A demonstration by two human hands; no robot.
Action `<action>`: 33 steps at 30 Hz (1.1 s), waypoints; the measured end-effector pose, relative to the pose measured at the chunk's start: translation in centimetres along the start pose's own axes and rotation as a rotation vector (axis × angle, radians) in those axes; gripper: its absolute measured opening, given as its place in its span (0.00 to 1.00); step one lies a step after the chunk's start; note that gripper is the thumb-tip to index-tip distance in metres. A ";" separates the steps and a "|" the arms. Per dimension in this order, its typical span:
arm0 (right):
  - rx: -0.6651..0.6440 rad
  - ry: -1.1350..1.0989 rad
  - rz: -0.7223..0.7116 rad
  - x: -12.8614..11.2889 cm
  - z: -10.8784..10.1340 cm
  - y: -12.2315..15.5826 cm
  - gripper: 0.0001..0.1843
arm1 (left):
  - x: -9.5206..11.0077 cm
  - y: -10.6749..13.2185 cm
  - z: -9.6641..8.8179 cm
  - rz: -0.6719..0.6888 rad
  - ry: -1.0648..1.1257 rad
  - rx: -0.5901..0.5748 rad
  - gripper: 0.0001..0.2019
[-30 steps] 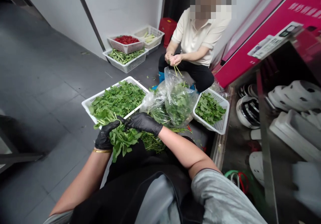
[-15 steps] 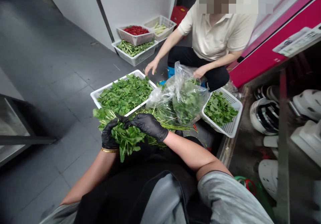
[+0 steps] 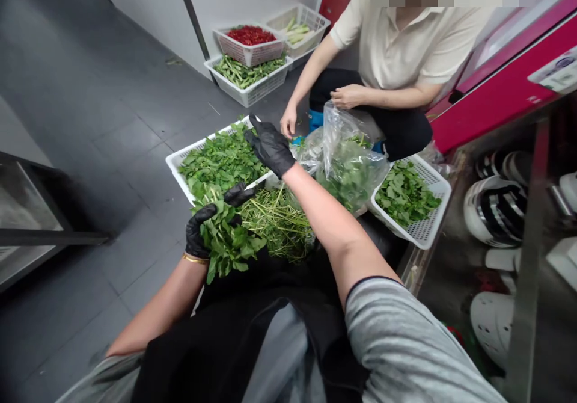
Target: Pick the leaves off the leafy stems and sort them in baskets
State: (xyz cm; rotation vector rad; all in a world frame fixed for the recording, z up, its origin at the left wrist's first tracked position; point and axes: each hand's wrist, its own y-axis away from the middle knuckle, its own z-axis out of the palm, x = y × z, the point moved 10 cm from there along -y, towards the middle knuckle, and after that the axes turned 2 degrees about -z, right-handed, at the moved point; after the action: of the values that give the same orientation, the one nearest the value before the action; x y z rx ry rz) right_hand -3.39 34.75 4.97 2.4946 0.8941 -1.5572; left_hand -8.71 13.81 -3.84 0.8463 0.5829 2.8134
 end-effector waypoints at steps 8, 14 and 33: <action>-0.192 -0.274 0.256 -0.5 -1.9 16.1 0.25 | -1.5 -1.4 -3.4 0.155 -0.479 0.187 0.08; -0.261 -0.505 0.259 -0.3 -0.7 17.3 0.18 | -5.4 -0.2 0.5 -0.039 -0.468 0.107 0.14; 0.136 -0.568 0.251 -2.6 -6.4 17.1 0.22 | -3.1 3.0 2.9 -0.003 -0.659 -0.274 0.16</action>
State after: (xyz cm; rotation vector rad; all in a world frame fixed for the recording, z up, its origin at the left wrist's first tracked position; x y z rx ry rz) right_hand 9.56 21.70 6.20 1.9479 0.3875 -2.1093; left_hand -4.63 11.25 -1.91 1.5793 0.0938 2.3092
